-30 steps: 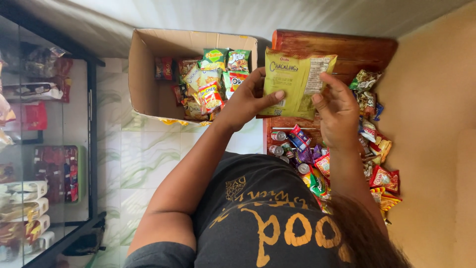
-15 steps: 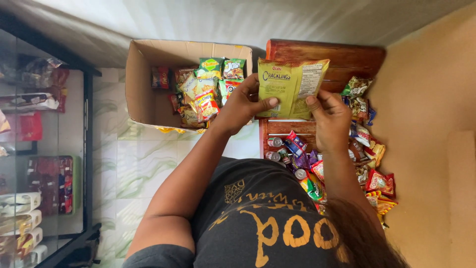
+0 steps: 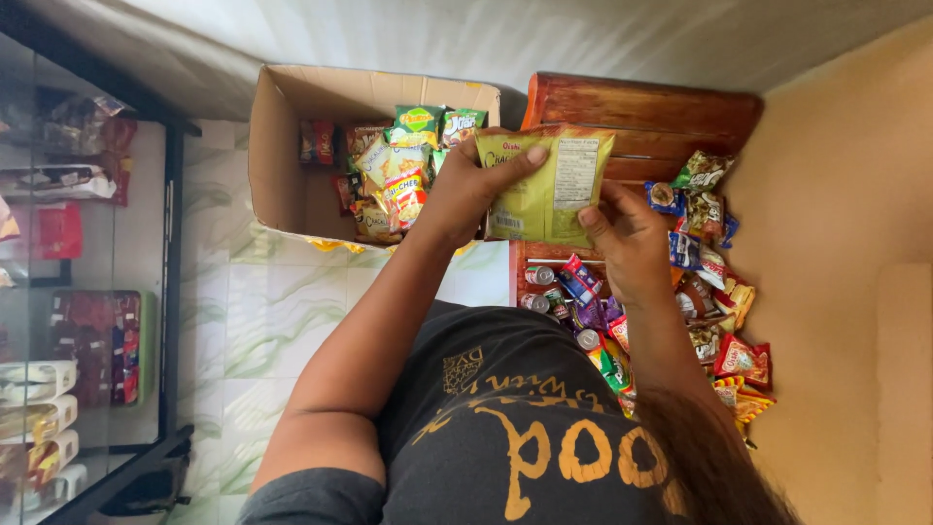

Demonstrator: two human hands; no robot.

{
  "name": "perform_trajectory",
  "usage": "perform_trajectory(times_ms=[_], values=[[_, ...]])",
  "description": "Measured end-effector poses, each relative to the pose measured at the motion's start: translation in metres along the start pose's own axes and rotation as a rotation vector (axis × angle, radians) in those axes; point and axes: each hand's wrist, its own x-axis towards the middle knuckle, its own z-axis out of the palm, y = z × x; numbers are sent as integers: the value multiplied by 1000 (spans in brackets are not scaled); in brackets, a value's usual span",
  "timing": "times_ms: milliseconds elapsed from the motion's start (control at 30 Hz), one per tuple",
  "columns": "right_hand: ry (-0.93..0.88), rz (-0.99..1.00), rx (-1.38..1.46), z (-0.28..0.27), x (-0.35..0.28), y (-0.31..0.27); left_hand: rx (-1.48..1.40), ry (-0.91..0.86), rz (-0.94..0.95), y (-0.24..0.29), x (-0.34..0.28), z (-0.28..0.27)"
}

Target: The person is sorting different types of snacks and canned drinks from a cardboard box onto a wooden surface.

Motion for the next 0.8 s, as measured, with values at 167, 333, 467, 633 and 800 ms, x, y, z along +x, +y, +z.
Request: perform_trajectory(times_ms=[167,333,467,633,800], values=[[45,-45,-32,-5,-4,9,3,-1,27,-2,-3,8],[74,-16,-17,3,-5,3,-64,-68,86,5,0,11],[-42,153,75,3,-8,5,-161,-18,38,11,2,9],[-53,261,59,-4,-9,19,-209,28,18,12,6,5],[-70,301,131,12,-1,3,-197,112,3,17,18,-5]])
